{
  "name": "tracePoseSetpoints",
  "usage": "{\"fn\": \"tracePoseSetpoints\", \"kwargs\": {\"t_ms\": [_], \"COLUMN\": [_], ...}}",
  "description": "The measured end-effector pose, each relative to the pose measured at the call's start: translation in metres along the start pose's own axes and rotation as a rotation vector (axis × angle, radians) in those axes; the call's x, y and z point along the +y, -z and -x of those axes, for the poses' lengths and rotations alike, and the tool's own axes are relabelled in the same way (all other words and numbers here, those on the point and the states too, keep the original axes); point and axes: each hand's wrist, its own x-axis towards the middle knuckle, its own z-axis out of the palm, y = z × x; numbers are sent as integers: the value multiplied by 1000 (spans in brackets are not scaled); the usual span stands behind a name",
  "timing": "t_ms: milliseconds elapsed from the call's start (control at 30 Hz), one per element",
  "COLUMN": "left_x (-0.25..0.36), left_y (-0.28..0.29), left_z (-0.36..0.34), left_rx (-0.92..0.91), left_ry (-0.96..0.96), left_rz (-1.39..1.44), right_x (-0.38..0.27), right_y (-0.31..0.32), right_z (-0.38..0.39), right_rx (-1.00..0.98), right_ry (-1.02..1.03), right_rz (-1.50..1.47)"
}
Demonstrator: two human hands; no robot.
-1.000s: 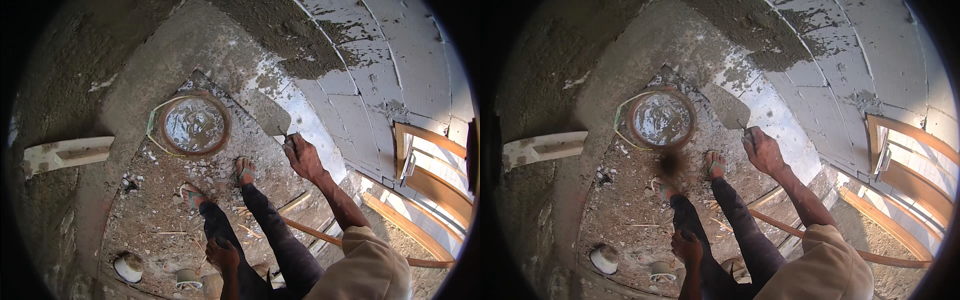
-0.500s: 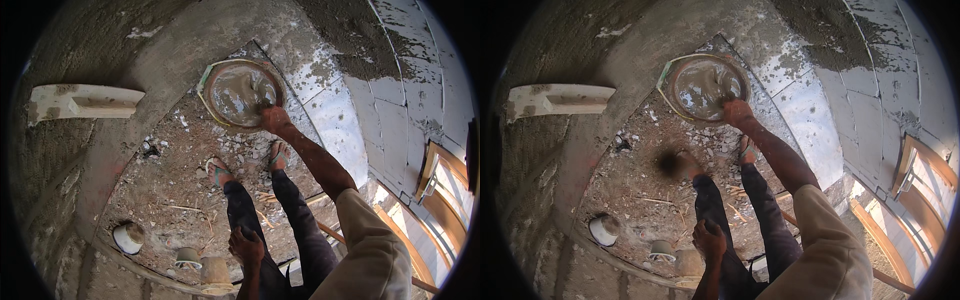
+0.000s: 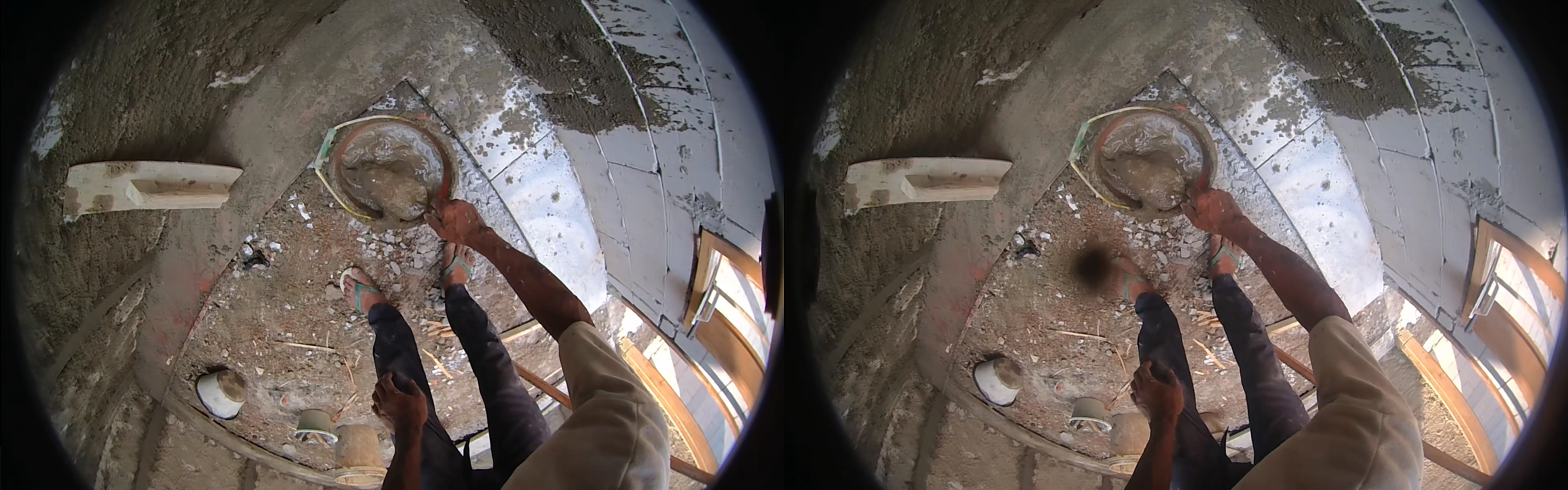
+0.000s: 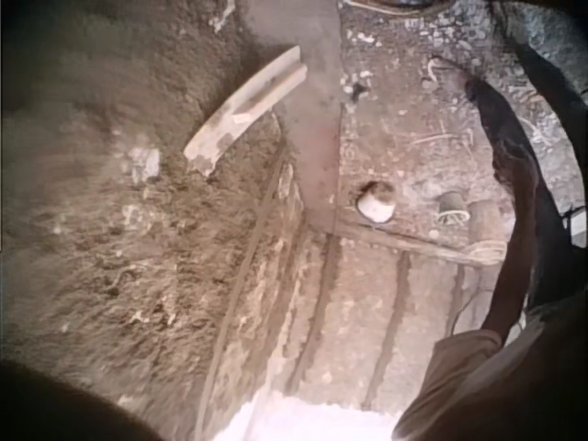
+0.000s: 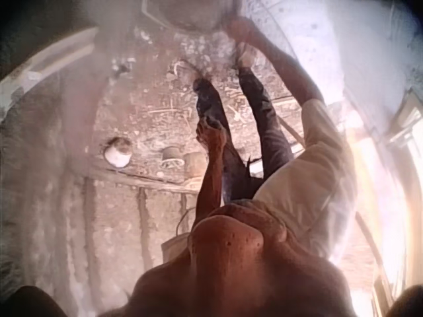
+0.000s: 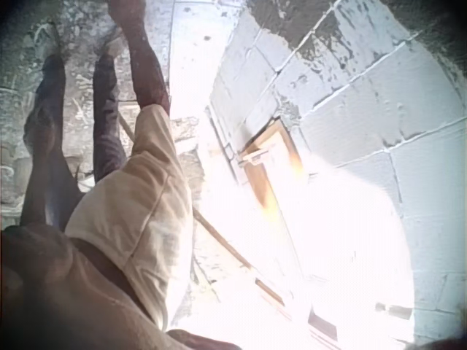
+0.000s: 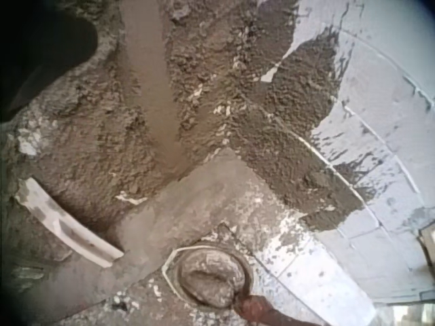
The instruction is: The person mixes cement in a bucket using a trowel, applies it to a wall section, and then uses a pair of pincers to remove a small object from a wall joint near a window frame.
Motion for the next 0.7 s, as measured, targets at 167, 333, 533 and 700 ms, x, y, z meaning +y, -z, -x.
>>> {"fn": "tracePoseSetpoints", "kwargs": {"t_ms": [167, 333, 533, 700], "left_x": [6, 21, 26, 22], "left_y": [-4, -1, 0, 4], "left_z": [1, 0, -3, -3], "left_rx": [36, 38, 28, 8], "left_ry": [-34, -10, -16, -5], "left_rz": [-19, -46, -80, -48], "right_x": [-51, -111, -33, 31], "right_y": [70, 197, 389, 481], "right_z": [38, 90, 82, 127], "right_rx": [174, 312, -451, 995], "right_ry": [255, 386, -259, -416], "right_rz": [91, -306, -1047, -654]}}
